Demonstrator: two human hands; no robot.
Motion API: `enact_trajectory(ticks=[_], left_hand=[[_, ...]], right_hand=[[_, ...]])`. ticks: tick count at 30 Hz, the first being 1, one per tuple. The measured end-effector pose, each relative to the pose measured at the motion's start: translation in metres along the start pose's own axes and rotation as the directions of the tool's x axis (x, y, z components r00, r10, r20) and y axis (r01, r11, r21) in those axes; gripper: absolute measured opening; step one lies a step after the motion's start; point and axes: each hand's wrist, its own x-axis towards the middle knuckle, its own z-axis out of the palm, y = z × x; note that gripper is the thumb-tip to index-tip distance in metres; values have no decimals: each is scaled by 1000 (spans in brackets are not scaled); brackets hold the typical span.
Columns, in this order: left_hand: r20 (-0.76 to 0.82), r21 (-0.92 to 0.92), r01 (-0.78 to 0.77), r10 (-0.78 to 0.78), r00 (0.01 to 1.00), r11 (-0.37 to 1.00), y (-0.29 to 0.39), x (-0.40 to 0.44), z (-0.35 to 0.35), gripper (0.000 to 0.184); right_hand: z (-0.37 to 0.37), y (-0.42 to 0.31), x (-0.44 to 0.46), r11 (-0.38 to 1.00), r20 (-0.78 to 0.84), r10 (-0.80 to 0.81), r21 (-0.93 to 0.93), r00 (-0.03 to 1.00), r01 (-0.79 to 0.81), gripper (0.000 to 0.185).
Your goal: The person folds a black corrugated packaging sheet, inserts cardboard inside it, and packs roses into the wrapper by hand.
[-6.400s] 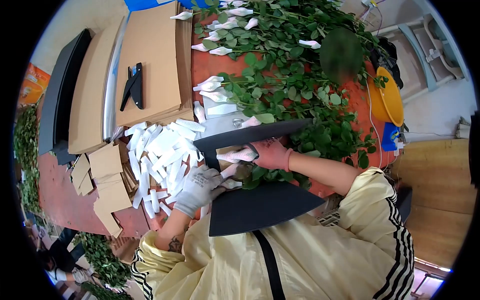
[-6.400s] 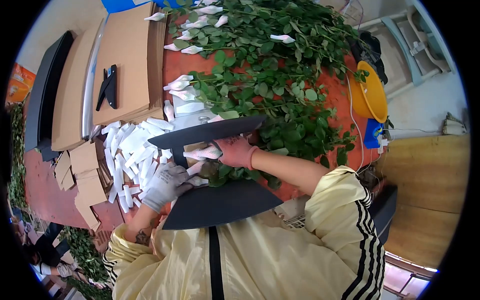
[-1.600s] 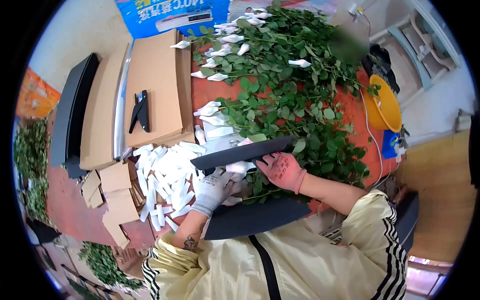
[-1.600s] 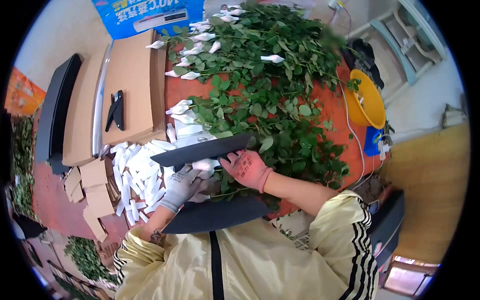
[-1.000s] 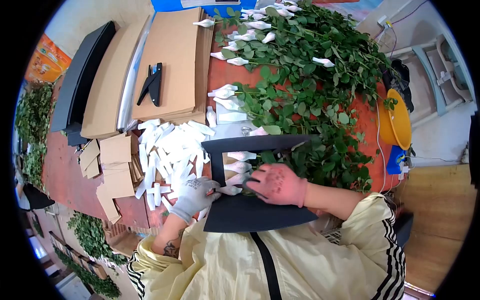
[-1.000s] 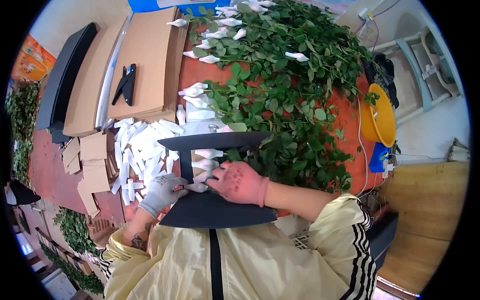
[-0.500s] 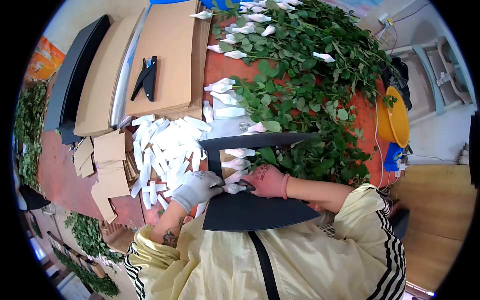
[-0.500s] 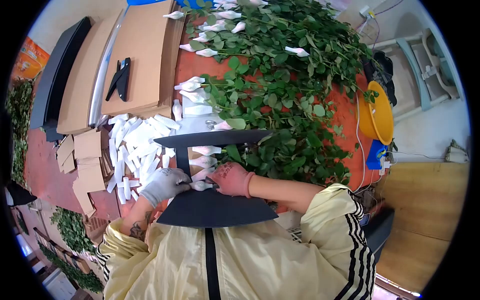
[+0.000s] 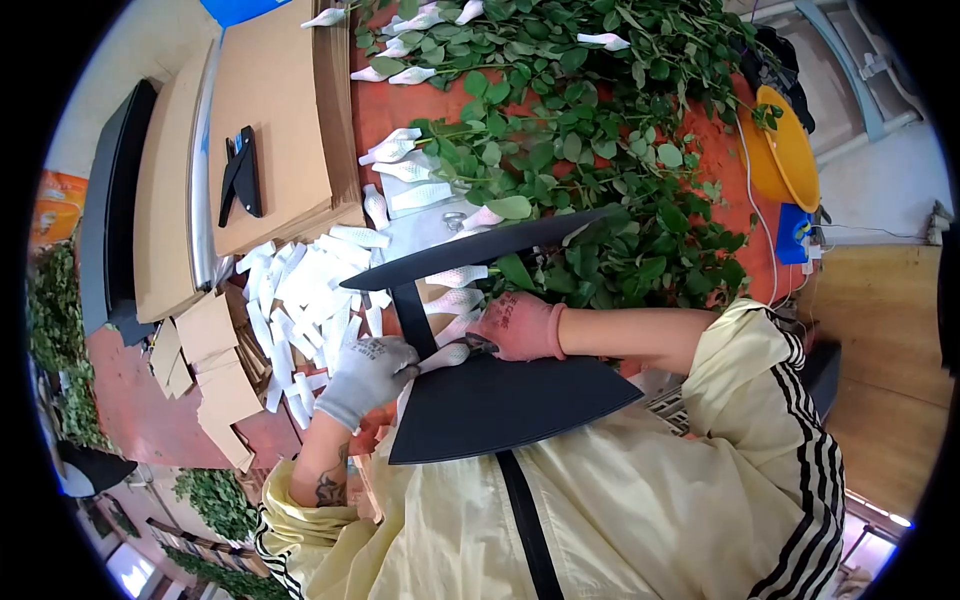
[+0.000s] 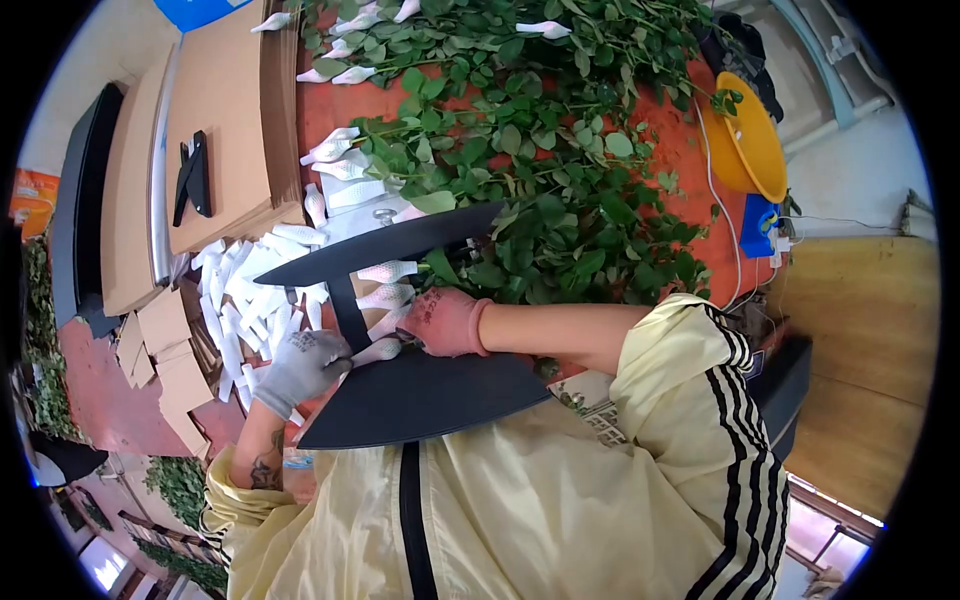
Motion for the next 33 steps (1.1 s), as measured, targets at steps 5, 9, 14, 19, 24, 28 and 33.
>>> enact_trajectory(ticks=[5,9,14,19,24,28,33], left_hand=[[-102,1,159,-158,982,987,-33,-50,-10,16],[-140,-49,380,-383,913,924,-8,-60,-39,27],[-157,-266,-6,-38,987,964,16,-18,-29,27],[143,-348,62,-13,990,936,30,16,-23,31],[259,-301,120,-40,965,946,27,19,-19,33],[242,-275,150,-82,967,950,33,14,-20,32],[221,-270,117,-57,974,956,26,17,-11,32]], right_hand=[[4,6,-4,997,-115,-61,37,991,66,44],[-10,1,-5,997,-41,-83,-2,996,83,41],[-13,1,-10,993,-49,-106,-49,993,103,41],[-30,-4,-25,998,-106,-59,-14,993,58,45],[-13,0,-26,972,-280,-23,-230,960,-44,49],[-9,-1,-11,952,-209,-19,-303,978,-46,40],[1,6,0,923,-254,-254,-351,933,156,37]])
